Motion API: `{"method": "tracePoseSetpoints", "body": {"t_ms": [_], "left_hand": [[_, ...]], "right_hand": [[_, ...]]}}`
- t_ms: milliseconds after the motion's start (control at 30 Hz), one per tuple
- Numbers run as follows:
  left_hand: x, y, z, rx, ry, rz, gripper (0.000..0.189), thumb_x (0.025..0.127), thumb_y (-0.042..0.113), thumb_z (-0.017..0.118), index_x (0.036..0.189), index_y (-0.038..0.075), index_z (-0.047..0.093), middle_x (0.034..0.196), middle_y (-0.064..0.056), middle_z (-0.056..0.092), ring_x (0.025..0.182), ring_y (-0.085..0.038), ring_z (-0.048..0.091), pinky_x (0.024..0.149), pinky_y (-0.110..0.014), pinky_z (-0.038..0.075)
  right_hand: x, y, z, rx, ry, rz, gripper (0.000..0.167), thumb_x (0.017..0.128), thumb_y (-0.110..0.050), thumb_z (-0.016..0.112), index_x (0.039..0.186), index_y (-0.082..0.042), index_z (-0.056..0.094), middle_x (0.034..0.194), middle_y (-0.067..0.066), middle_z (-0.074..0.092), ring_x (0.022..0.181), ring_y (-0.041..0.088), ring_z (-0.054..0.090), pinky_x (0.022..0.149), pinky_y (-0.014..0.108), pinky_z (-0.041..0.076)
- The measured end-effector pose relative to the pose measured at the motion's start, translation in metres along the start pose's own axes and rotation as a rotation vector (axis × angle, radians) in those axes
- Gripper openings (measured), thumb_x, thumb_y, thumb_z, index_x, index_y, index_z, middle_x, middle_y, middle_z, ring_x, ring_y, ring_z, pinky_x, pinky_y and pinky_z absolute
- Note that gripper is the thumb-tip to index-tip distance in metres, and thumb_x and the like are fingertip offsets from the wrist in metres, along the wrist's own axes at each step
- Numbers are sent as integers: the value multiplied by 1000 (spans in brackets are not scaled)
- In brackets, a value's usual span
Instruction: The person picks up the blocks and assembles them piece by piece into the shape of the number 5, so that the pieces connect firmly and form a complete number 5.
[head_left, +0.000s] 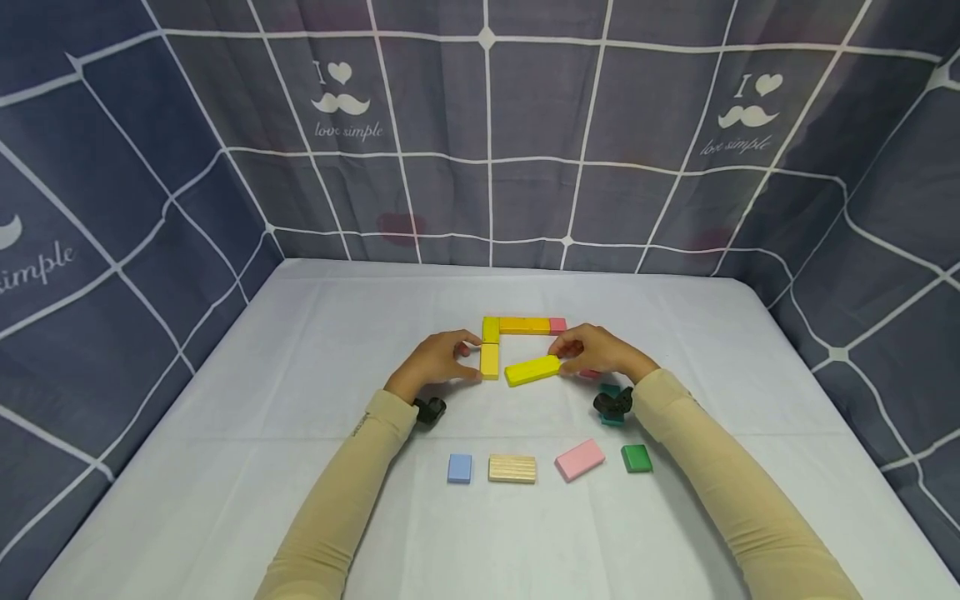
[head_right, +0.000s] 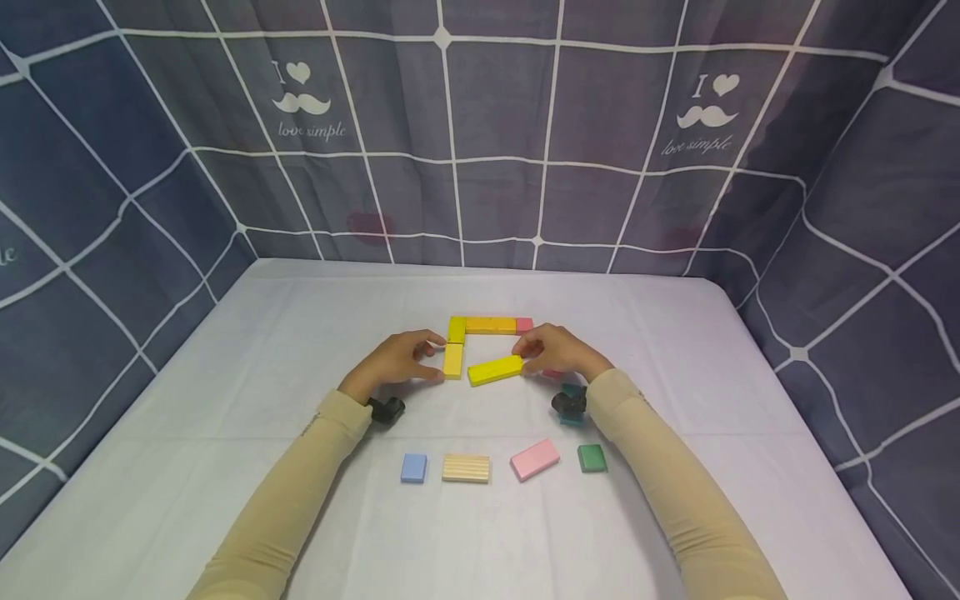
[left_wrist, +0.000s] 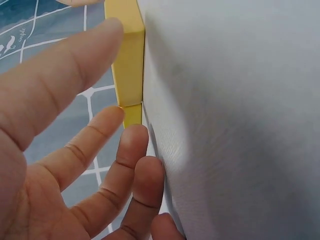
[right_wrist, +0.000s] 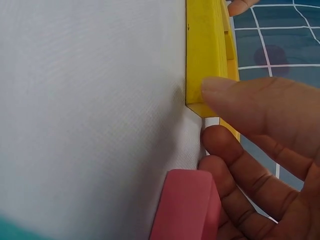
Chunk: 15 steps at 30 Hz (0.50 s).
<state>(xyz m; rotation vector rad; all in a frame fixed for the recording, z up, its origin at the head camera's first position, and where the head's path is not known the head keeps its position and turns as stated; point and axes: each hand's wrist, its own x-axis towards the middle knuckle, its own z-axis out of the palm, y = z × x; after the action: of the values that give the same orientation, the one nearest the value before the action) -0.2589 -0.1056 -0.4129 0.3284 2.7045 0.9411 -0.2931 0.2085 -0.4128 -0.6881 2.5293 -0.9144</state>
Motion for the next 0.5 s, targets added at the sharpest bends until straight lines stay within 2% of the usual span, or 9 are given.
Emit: {"method": "tracePoseSetpoints", "body": {"t_ms": [500], "left_hand": [[2, -3, 2, 7, 4, 24, 59, 90, 21, 91, 143, 13, 67, 127, -12, 70, 112, -28, 63, 103, -46, 53]], "right_hand": [[5, -3, 0, -9, 7, -24, 25, 92, 0, 81, 117, 2, 76, 108, 10, 74, 98, 24, 62, 97, 37, 55]]}}
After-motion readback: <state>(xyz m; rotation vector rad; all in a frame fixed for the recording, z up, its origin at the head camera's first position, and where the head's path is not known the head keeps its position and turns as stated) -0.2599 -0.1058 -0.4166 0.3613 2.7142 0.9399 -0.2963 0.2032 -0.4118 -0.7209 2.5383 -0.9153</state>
